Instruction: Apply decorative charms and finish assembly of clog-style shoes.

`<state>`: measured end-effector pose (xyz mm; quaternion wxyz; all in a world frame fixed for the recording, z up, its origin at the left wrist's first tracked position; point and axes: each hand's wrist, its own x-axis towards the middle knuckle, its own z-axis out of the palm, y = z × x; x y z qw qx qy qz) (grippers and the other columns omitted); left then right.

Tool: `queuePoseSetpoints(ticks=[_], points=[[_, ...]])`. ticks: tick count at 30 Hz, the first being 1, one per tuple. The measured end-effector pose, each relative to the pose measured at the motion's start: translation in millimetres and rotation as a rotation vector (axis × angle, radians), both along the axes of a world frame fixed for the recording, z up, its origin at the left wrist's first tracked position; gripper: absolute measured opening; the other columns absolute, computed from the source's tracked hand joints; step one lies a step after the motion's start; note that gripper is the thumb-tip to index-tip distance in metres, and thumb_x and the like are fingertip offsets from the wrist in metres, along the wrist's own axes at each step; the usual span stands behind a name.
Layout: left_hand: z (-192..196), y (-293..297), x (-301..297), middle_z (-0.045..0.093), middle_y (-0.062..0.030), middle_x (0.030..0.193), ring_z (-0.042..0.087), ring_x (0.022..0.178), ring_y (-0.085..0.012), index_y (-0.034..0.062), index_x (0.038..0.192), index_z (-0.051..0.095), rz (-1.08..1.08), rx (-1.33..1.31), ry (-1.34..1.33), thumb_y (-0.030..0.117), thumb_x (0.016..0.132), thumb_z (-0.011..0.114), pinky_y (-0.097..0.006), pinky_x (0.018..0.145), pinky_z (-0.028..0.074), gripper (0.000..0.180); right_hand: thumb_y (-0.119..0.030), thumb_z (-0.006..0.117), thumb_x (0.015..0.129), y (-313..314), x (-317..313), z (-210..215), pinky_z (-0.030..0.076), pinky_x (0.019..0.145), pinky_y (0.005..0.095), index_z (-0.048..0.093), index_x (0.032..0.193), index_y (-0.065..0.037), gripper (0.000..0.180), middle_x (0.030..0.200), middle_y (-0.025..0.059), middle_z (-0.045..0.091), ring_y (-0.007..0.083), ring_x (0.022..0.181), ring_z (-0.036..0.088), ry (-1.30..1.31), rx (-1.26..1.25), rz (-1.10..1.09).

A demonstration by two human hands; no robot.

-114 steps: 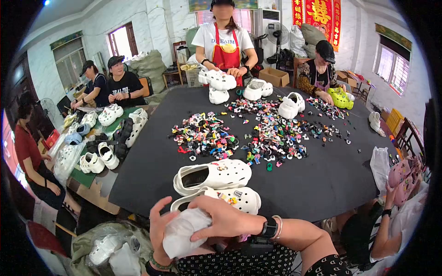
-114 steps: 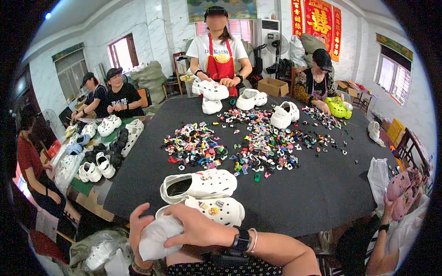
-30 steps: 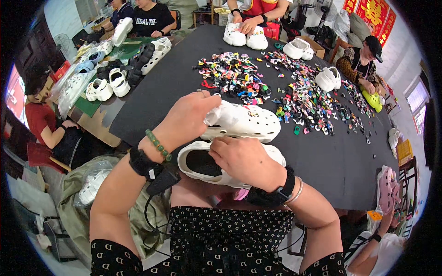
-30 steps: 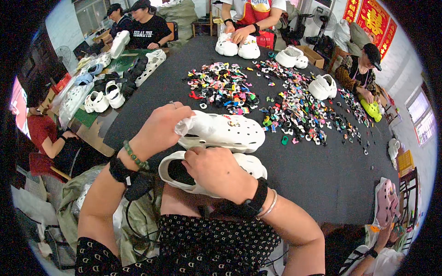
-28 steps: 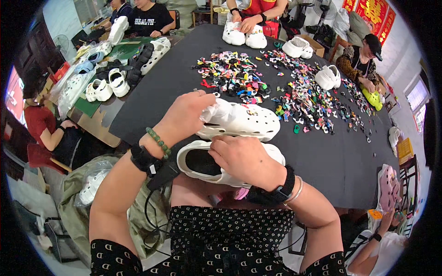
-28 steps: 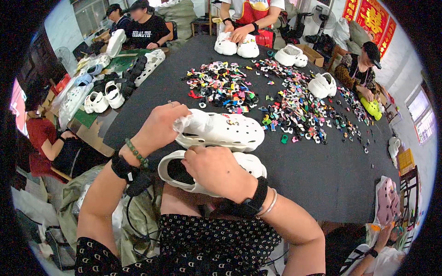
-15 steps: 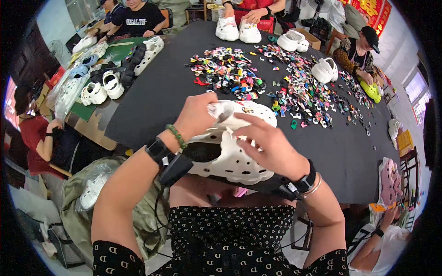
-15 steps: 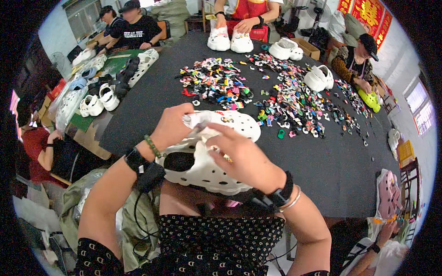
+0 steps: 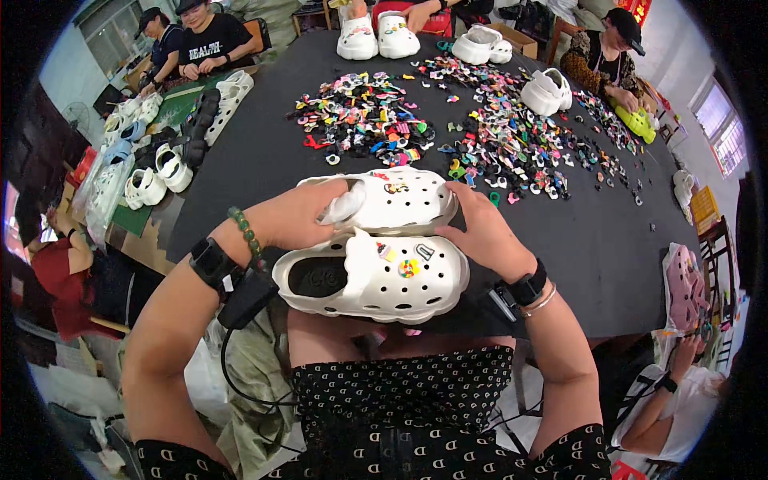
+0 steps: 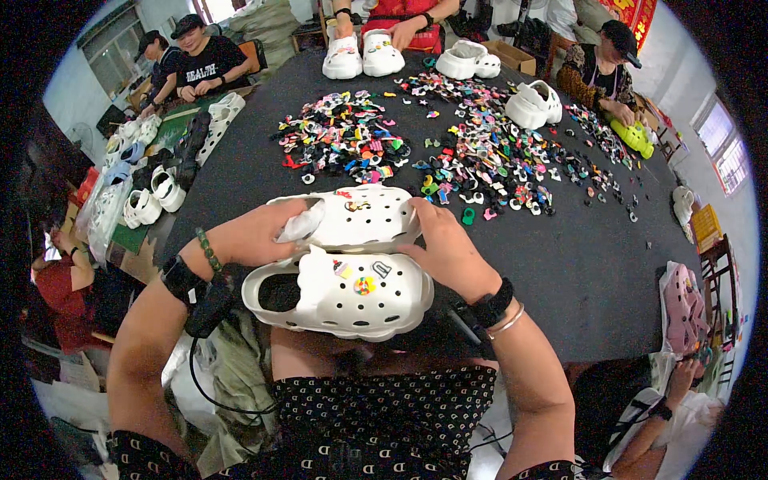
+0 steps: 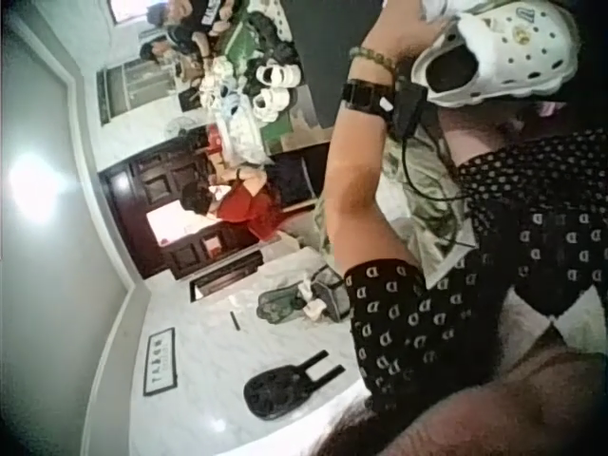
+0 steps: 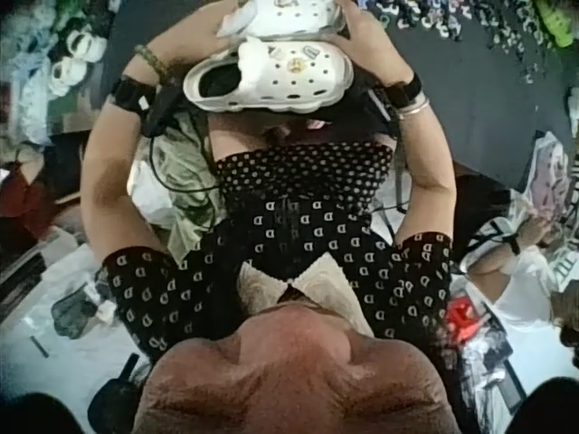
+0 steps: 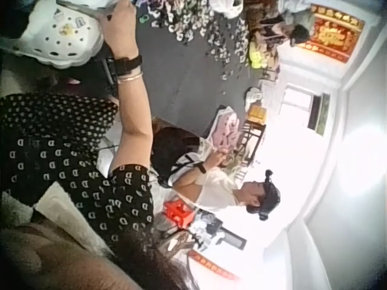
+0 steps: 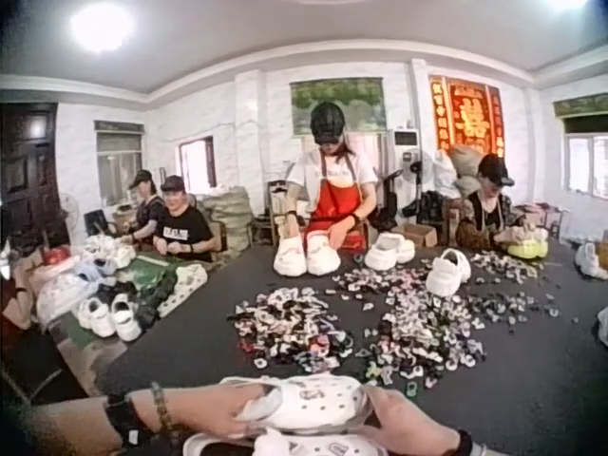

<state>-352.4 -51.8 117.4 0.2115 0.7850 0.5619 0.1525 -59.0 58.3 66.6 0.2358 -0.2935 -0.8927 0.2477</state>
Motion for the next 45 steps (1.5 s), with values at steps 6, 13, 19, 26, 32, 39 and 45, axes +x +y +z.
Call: queuePoseSetpoints(ticks=[6, 13, 19, 26, 32, 39, 45], points=[[2.3, 16.5, -10.7, 0.060, -0.0118, 0.094, 0.057, 0.086, -0.0340, 0.0042, 0.091, 0.060, -0.067, 0.014, 0.274, 0.019, 0.077, 0.072, -0.041, 0.077, 0.046, 0.023, -0.004, 0.071, 0.075, 3.5, -1.9, -4.4, 0.047, 0.088, 0.0442, 0.046, 0.122, 0.004, 0.054, 0.103, 0.0218, 0.062, 0.0386, 0.101, 0.057, -0.013, 0.016, 0.002], [-30.4, 29.1, -1.2, 0.057, -0.0118, 0.085, 0.058, 0.085, -0.0321, 0.0071, 0.086, 0.069, 0.038, 0.242, 0.202, 0.008, 0.072, 0.066, -0.041, 0.075, 0.049, 0.014, -0.003, 0.071, 0.075, -1.3, -2.6, -5.4, 0.048, 0.087, 0.0443, 0.046, 0.120, 0.003, 0.052, 0.098, 0.0217, 0.062, 0.0383, 0.101, 0.057, -0.029, 0.054, -0.027], [-37.7, 23.6, 13.8, 0.063, -0.0170, 0.083, 0.062, 0.078, -0.0360, 0.0039, 0.088, 0.069, 0.170, 0.311, 0.169, 0.010, 0.072, 0.064, -0.044, 0.071, 0.050, 0.018, -0.004, 0.072, 0.075, -5.2, -4.3, -6.9, 0.049, 0.084, 0.0452, 0.047, 0.119, 0.002, 0.051, 0.097, 0.0224, 0.062, 0.0399, 0.098, 0.058, -0.032, 0.055, -0.051], [5.8, 6.7, 8.2, 0.063, -0.0192, 0.119, 0.065, 0.103, -0.0210, -0.0043, 0.129, 0.052, 0.200, -0.108, -0.087, 0.008, 0.077, 0.063, -0.031, 0.091, 0.051, 0.054, -0.004, 0.070, 0.075, 5.1, -0.6, -11.0, 0.049, 0.082, 0.0465, 0.047, 0.119, 0.000, 0.050, 0.094, 0.0232, 0.062, 0.0414, 0.094, 0.059, 0.016, 0.087, -0.032], [17.9, -44.0, 23.4, 0.063, -0.0193, 0.110, 0.064, 0.096, -0.0304, -0.0014, 0.125, 0.053, 0.224, 0.263, 0.134, 0.004, 0.077, 0.064, -0.033, 0.090, 0.049, 0.050, -0.002, 0.069, 0.077, 6.6, -1.5, -7.7, 0.049, 0.086, 0.0445, 0.046, 0.123, 0.000, 0.051, 0.100, 0.0217, 0.064, 0.0390, 0.099, 0.060, -0.022, 0.037, 0.015], [23.0, -109.8, 75.8, 0.065, -0.0114, 0.086, 0.061, 0.074, -0.0187, -0.0012, 0.100, 0.064, 0.487, 0.230, -0.175, 0.012, 0.088, 0.064, -0.031, 0.071, 0.049, 0.018, -0.005, 0.069, 0.080, 7.1, 43.3, -6.1, 0.046, 0.097, 0.0420, 0.054, 0.120, 0.000, 0.043, 0.124, 0.0239, 0.056, 0.0392, 0.113, 0.056, 0.081, 0.143, 0.033], [-9.8, -95.9, 80.3, 0.069, -0.0100, 0.092, 0.062, 0.080, -0.0121, -0.0044, 0.105, 0.065, 0.569, -0.255, -0.516, 0.026, 0.092, 0.064, -0.028, 0.074, 0.051, 0.033, -0.006, 0.068, 0.080, 0.2, 75.1, -1.5, 0.048, 0.093, 0.0421, 0.061, 0.106, 0.000, 0.028, 0.113, 0.0204, 0.061, 0.0376, 0.106, 0.059, -0.013, 0.065, 0.037]])
